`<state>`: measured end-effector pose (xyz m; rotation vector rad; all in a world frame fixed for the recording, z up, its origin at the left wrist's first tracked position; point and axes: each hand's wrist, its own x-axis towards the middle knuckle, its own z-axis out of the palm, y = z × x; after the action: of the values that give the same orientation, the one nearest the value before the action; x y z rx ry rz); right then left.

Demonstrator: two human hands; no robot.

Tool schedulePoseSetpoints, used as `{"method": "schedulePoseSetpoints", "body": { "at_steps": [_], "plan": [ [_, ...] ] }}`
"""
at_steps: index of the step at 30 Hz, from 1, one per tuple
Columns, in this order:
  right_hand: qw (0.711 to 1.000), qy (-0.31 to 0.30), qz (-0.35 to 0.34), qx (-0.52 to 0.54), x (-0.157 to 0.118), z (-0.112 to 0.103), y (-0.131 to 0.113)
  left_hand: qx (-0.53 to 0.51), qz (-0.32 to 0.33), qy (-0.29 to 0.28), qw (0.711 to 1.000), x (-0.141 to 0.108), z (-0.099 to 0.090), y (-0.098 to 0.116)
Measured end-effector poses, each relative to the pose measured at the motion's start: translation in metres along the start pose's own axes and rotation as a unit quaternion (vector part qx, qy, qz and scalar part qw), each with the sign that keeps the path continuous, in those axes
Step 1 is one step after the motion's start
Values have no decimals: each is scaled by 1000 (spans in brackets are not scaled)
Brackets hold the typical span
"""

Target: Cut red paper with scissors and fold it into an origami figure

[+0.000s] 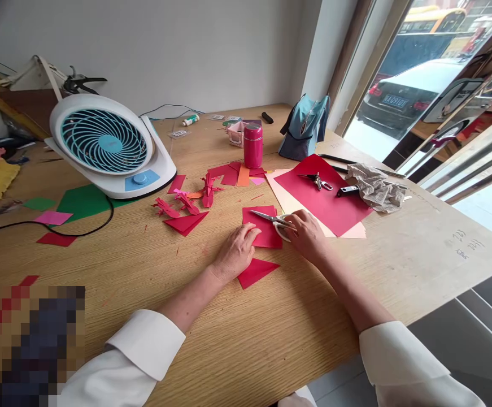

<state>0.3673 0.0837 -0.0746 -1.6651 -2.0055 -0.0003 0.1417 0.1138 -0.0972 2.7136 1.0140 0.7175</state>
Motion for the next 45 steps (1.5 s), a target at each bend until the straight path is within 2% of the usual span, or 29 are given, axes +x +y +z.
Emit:
{"method": "schedulePoseSetpoints", "body": {
  "at_steps": [3,4,8,10,15,18,21,25,27,30,34,37,41,45],
  "plan": [
    [999,24,-11,37,-12,-6,-23,8,4,4,1000,0,-4,2],
    [998,13,-18,64,-18,-9,-32,13,4,5,1000,0,-5,3],
    [983,-100,-63,144,-40,-14,-65,36,-16,18,999,-2,-9,5],
    [977,-133,-74,148,-49,-13,-74,52,-30,25,998,-4,-9,5],
    [985,-114,-90,94,-57,-5,-84,74,-54,35,995,-11,-13,7],
    [986,-106,-108,71,-53,1,-87,30,-80,48,995,-21,-23,5],
    [987,-90,-116,68,-42,1,-93,-89,-90,64,990,-39,-41,-2],
    [984,-83,-127,97,-17,-2,-108,-249,-115,41,961,-66,-69,-15],
    [976,-91,-145,137,-5,1,-116,-278,-138,38,950,-74,-81,-22],
    [956,-80,-164,229,6,15,-126,-253,-167,57,951,-79,-92,-30],
    [929,-56,-127,344,4,39,-128,-200,-163,46,965,-83,-96,-41],
    [910,-99,-64,396,-3,52,-120,-182,-120,67,974,-88,-91,-47],
    [876,-184,31,445,-10,57,-112,-169,-79,77,979,-92,-85,-46],
    [864,-200,57,458,-10,52,-115,-141,-66,50,986,-92,-88,-40]
  ]
}}
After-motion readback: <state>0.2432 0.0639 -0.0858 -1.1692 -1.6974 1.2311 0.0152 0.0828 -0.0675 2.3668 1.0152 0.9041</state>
